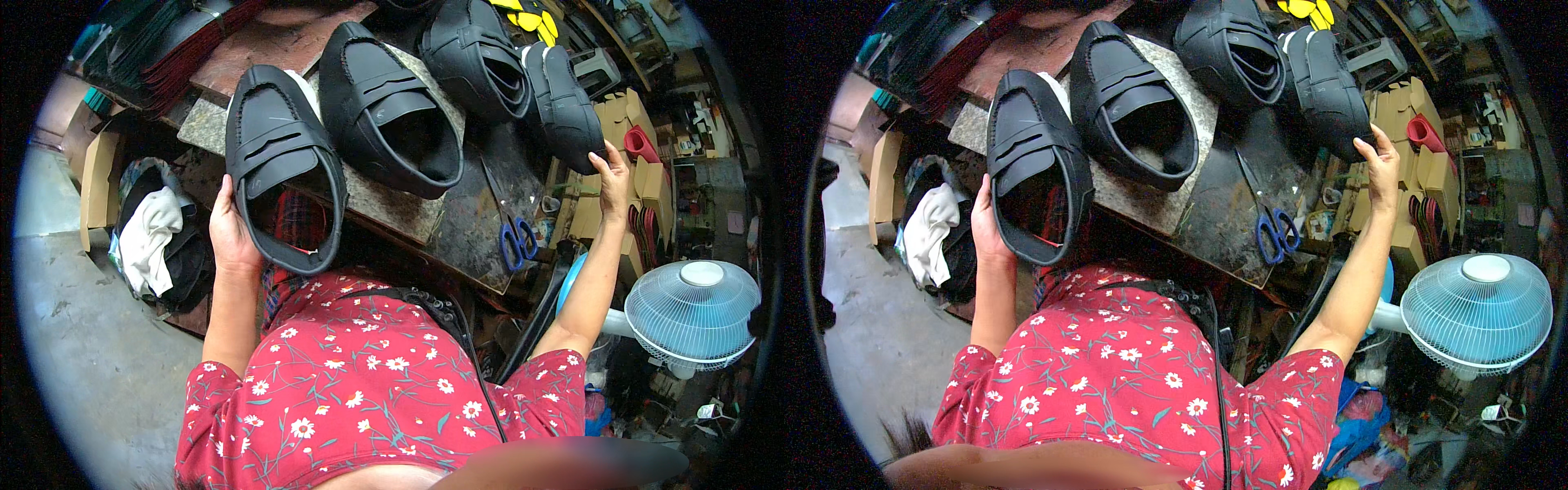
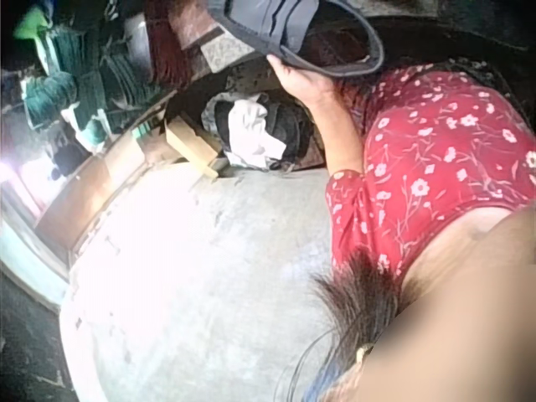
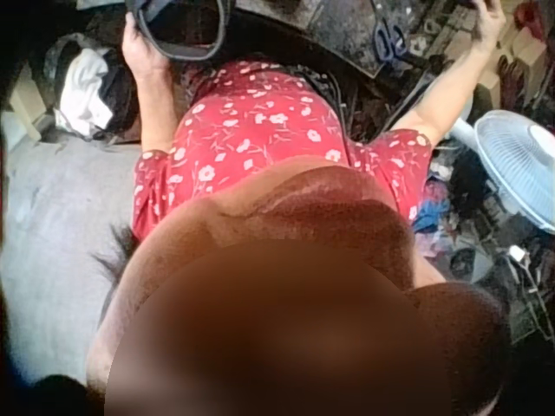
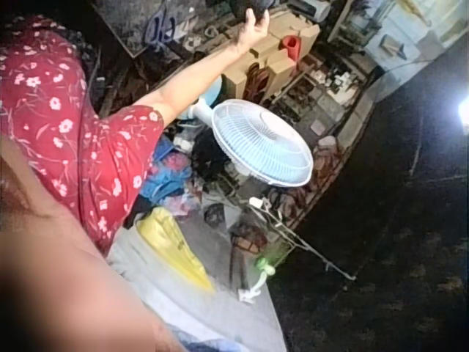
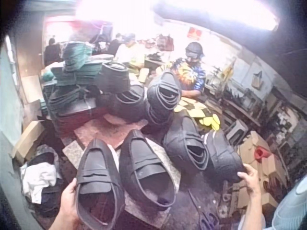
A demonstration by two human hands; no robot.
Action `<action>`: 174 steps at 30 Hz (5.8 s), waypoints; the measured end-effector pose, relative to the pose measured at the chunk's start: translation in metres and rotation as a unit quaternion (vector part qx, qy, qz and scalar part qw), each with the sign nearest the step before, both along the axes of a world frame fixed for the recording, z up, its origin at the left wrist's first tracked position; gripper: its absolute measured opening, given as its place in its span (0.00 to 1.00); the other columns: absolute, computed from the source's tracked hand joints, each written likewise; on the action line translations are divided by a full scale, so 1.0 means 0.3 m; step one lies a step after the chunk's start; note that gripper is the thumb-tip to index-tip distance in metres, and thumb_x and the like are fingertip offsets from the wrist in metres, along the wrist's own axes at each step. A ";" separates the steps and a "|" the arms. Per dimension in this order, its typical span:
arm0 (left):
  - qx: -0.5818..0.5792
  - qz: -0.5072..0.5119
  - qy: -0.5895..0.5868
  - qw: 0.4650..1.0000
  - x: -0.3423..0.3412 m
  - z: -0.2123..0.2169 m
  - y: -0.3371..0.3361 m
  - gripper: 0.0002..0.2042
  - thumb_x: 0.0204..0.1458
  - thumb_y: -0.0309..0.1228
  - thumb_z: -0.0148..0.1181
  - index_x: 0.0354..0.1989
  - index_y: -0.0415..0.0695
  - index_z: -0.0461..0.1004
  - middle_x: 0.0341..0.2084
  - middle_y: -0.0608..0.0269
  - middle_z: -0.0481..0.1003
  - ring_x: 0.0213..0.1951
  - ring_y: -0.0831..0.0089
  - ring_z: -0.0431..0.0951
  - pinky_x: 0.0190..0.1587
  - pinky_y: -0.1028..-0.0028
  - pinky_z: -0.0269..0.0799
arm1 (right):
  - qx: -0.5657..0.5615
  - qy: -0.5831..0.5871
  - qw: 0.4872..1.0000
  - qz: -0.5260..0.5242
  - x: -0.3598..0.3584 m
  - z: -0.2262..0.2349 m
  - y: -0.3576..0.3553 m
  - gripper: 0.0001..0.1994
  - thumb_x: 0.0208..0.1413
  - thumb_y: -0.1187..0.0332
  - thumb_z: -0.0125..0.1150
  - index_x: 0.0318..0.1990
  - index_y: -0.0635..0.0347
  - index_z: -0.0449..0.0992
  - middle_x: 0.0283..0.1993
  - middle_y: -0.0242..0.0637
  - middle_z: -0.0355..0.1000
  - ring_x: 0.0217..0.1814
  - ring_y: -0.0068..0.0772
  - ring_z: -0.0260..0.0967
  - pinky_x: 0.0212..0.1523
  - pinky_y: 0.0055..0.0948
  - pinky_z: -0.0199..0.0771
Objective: The person uses scissors to trim excess white material from the interior of several black slip-on shoes. They repeatedly pick up each shoe, cut the lining, and place the shoes back on the workbench.
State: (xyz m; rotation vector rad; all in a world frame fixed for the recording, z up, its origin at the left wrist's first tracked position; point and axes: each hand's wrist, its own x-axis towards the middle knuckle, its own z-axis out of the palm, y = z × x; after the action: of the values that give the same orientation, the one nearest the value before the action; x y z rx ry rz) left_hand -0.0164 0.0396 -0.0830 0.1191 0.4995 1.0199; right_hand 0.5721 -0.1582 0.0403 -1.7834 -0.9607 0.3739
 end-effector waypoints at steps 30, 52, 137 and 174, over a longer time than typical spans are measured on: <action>-0.003 0.035 0.003 0.999 -0.011 -0.012 -0.035 0.18 0.68 0.36 0.47 0.56 0.36 0.73 0.52 0.52 0.78 0.54 0.61 0.78 0.63 0.62 0.69 | -0.113 -0.542 0.830 -0.059 -0.258 -0.032 0.219 0.26 0.53 0.63 0.69 0.62 0.43 0.74 0.59 0.43 0.70 0.68 0.47 0.59 0.69 0.46 0.56; -0.031 0.042 0.008 0.999 -0.012 -0.032 -0.052 0.21 0.68 0.41 0.46 0.56 0.36 0.74 0.53 0.50 0.78 0.54 0.57 0.78 0.64 0.58 0.68 | 0.116 0.051 0.984 0.125 -0.436 -0.049 0.181 0.17 0.52 0.81 0.68 0.50 0.64 0.77 0.49 0.33 0.78 0.46 0.23 0.74 0.50 0.23 0.73; 0.620 0.069 0.516 0.587 0.261 0.031 -0.054 0.23 0.47 0.24 0.64 0.55 0.43 0.70 0.51 0.49 0.71 0.57 0.48 0.70 0.63 0.58 0.64 | -0.002 -0.550 0.789 0.275 -1.133 0.138 0.085 0.17 0.45 0.71 0.70 0.45 0.63 0.79 0.48 0.43 0.79 0.49 0.46 0.75 0.64 0.49 0.64; 0.616 0.143 0.506 0.587 0.283 0.067 -0.062 0.24 0.49 0.20 0.60 0.56 0.41 0.63 0.47 0.50 0.70 0.50 0.51 0.71 0.55 0.59 0.67 | 0.031 -0.496 0.827 0.262 -0.963 -0.038 0.013 0.34 0.46 0.55 0.73 0.62 0.48 0.67 0.68 0.41 0.65 0.67 0.46 0.62 0.71 0.56 0.50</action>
State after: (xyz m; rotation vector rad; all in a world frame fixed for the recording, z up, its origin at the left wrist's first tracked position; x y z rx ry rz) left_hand 0.0685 0.0211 -0.0628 2.0528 0.7400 1.4041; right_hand 0.2832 -0.1541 0.0290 -1.5871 -2.1834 -0.3253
